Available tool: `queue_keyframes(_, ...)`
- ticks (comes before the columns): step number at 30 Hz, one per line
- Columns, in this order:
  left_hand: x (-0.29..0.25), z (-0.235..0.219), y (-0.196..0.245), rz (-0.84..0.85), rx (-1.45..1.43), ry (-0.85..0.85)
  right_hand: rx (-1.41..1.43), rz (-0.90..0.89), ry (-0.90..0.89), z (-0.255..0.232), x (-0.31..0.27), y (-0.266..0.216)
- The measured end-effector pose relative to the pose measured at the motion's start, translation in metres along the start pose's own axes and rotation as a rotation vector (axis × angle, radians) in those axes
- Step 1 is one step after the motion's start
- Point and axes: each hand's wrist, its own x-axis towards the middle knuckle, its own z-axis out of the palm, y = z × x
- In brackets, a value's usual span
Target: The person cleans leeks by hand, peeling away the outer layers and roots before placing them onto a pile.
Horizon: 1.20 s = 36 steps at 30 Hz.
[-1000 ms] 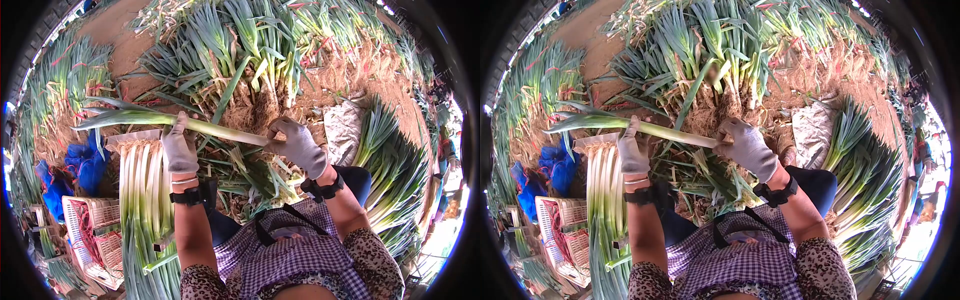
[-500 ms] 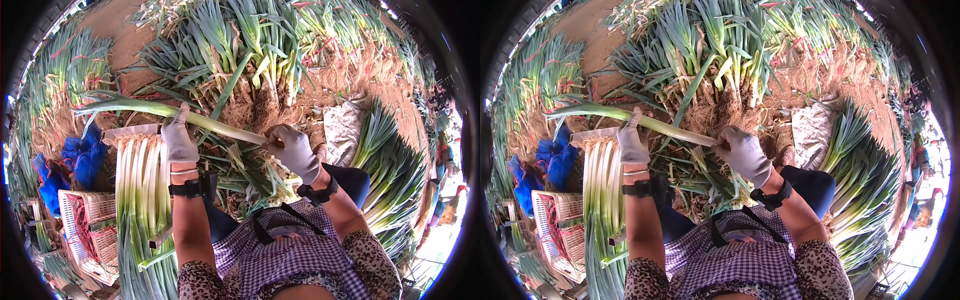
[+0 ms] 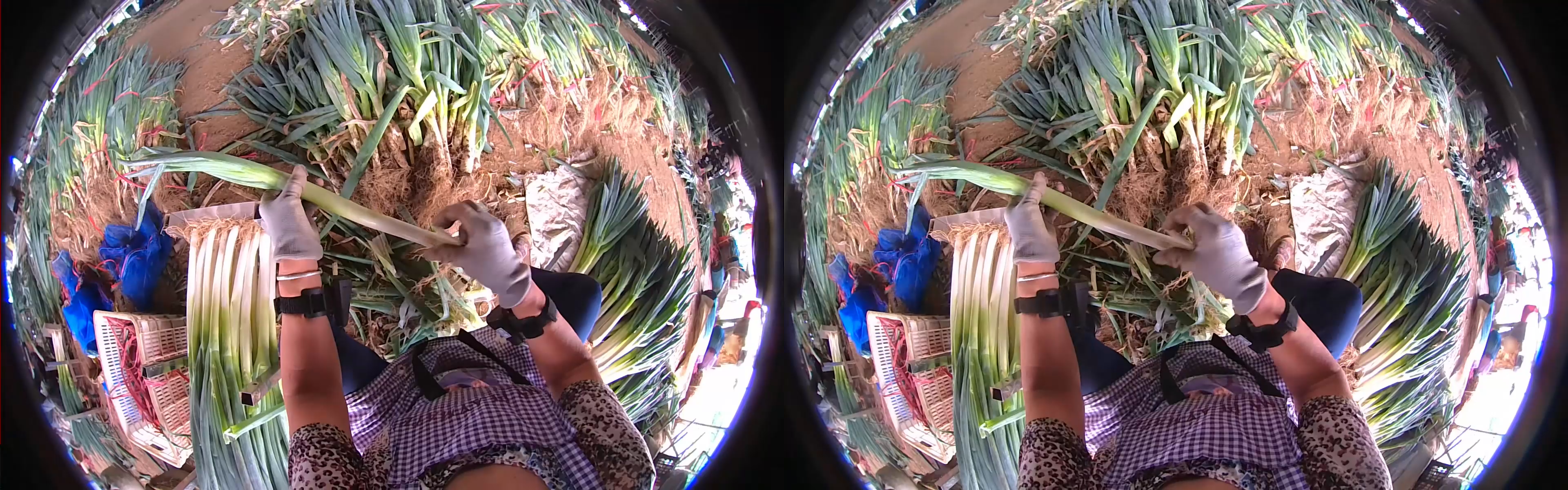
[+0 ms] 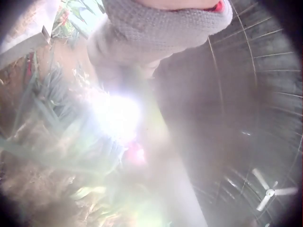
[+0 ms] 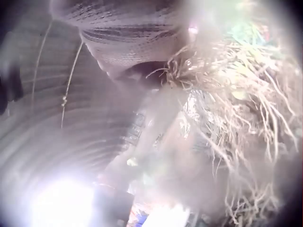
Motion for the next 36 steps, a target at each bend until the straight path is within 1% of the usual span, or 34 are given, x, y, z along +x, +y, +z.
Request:
queue_keyframes(1,0.0,0.0,0.0,-0.007,-0.004,-0.006,-0.175,-0.105,0.001,0.003,0.001,-0.001)
queue_keyframes(2,0.0,0.0,0.0,-0.012,-0.009,-0.01,-0.201,-0.056,-0.032,0.007,0.001,-0.002)
queue_keyframes(5,-0.001,0.002,-0.001,-0.012,-0.01,-0.002,-0.353,-0.199,0.04,0.015,0.003,0.009)
queue_keyframes(8,0.0,0.003,0.0,-0.011,0.001,0.03,-0.224,-0.092,0.079,0.026,-0.001,0.018)
queue_keyframes(11,0.003,0.001,0.0,-0.011,-0.014,0.042,-0.074,0.063,0.081,0.027,-0.002,0.017)
queue_keyframes(14,0.002,0.001,0.0,-0.017,-0.024,0.022,-0.199,-0.131,0.131,0.025,0.0,0.008)
queue_keyframes(17,-0.001,0.003,-0.002,-0.003,-0.013,0.021,-0.205,-0.112,0.159,0.029,0.001,0.013)
queue_keyframes(20,0.0,0.003,-0.003,-0.008,-0.028,0.016,-0.276,-0.048,0.15,0.031,0.0,0.017)
queue_keyframes(26,-0.002,0.004,0.0,-0.013,-0.019,0.025,-0.156,-0.149,0.23,0.038,0.001,0.022)
queue_keyframes(29,0.001,0.004,-0.003,0.001,0.016,0.035,-0.241,-0.137,0.215,0.042,0.0,0.026)
queue_keyframes(32,0.003,0.004,-0.006,0.024,0.033,0.023,-0.24,-0.026,0.162,0.037,0.001,0.028)
queue_keyframes(35,0.002,0.005,-0.007,0.053,0.039,0.021,0.14,0.145,0.229,0.038,0.0,0.038)
queue_keyframes(36,0.002,0.006,-0.007,0.064,0.04,0.024,0.373,0.23,0.3,0.042,0.001,0.046)
